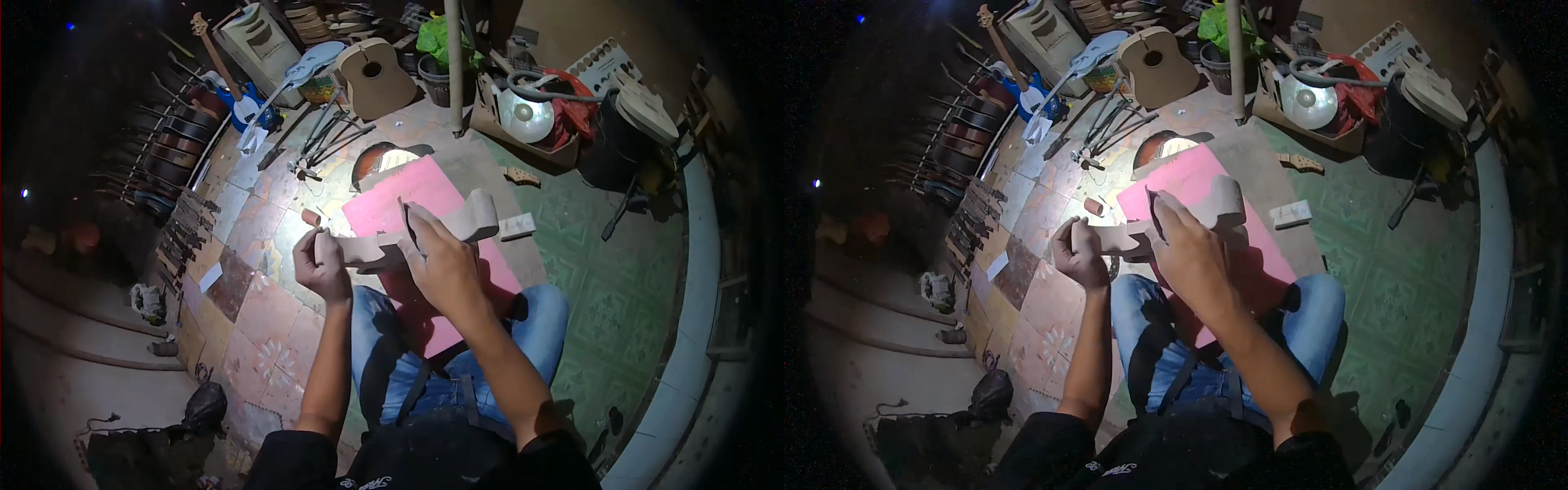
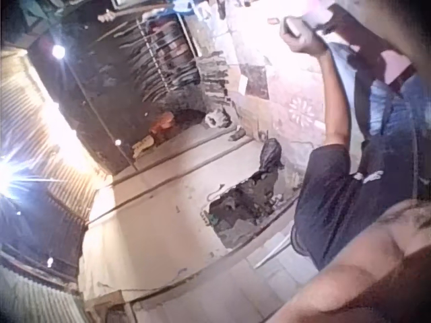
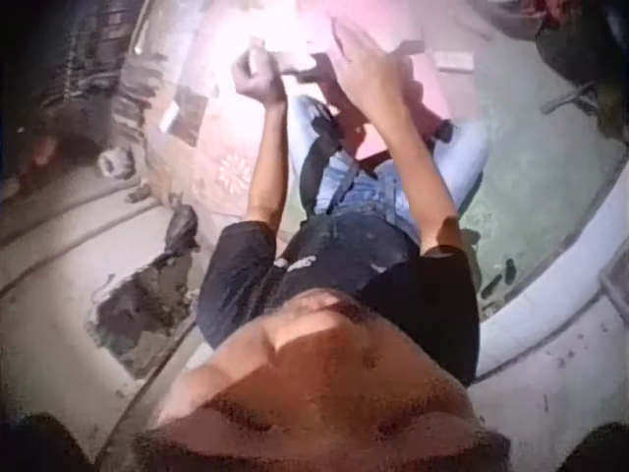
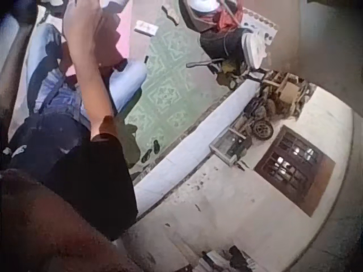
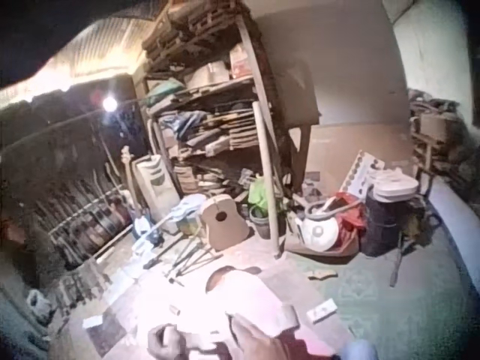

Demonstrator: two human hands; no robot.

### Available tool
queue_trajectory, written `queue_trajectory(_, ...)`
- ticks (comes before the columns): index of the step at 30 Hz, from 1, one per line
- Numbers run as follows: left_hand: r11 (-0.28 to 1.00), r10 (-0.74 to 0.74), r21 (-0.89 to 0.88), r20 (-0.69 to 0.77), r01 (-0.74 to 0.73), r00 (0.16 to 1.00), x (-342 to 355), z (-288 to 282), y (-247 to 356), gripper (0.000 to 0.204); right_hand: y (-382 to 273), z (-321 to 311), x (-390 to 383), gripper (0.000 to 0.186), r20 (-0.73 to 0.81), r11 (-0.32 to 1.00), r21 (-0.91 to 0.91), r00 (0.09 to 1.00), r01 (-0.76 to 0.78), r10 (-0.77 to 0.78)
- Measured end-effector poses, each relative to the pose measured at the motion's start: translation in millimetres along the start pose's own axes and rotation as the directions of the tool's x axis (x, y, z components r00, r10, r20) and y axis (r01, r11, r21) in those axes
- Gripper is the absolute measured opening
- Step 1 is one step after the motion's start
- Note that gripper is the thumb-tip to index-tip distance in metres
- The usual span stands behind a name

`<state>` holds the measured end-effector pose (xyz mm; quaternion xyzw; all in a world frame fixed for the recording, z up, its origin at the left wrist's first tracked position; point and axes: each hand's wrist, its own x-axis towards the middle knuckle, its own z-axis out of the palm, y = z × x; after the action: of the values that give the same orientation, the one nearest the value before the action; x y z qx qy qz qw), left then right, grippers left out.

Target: The person sands the inner curves and edges of a wooden electric guitar body using a sanding block and sandpaper, turning the body over and repositioning it several times.

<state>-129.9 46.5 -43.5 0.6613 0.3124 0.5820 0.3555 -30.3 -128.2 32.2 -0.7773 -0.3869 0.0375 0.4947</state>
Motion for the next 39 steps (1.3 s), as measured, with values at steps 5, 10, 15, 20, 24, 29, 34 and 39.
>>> queue_trajectory(5,0.974,-0.228,-0.010,-0.006,0.228,0.974,-26,10,9,0.063,3,24,14,0.039,-0.062,0.999,-0.032,0.997,0.040,-0.042)
queue_trajectory(10,0.927,-0.358,-0.098,0.055,0.361,0.932,-34,8,-11,0.067,1,25,21,0.038,-0.082,0.999,-0.044,0.997,0.009,-0.013)
queue_trajectory(15,0.974,0.014,0.225,-0.031,-0.007,0.999,5,-4,1,0.047,1,29,15,0.035,-0.090,0.998,-0.044,0.994,0.052,-0.056)
queue_trajectory(20,0.925,-0.372,-0.090,-0.032,0.368,0.928,-32,14,-21,0.052,-1,35,12,0.035,-0.105,0.998,-0.015,0.993,0.054,-0.055)
queue_trajectory(24,0.781,-0.558,-0.258,0.118,0.568,0.821,-65,27,-7,0.055,12,31,13,0.037,-0.157,0.996,-0.051,0.984,0.074,-0.081)
queue_trajectory(29,0.893,-0.396,-0.153,0.176,0.423,0.901,-49,7,-10,0.055,10,26,13,0.038,-0.156,0.996,-0.046,0.984,0.076,-0.082)
queue_trajectory(34,0.941,-0.253,-0.125,0.358,0.315,0.899,-4,-23,-28,0.055,10,23,15,0.038,-0.112,0.997,0.003,0.990,0.083,-0.082)
queue_trajectory(39,0.945,-0.127,-0.186,0.548,0.268,0.826,28,-16,-17,0.027,25,0,16,0.035,-0.078,0.993,-0.062,0.991,0.103,-0.108)
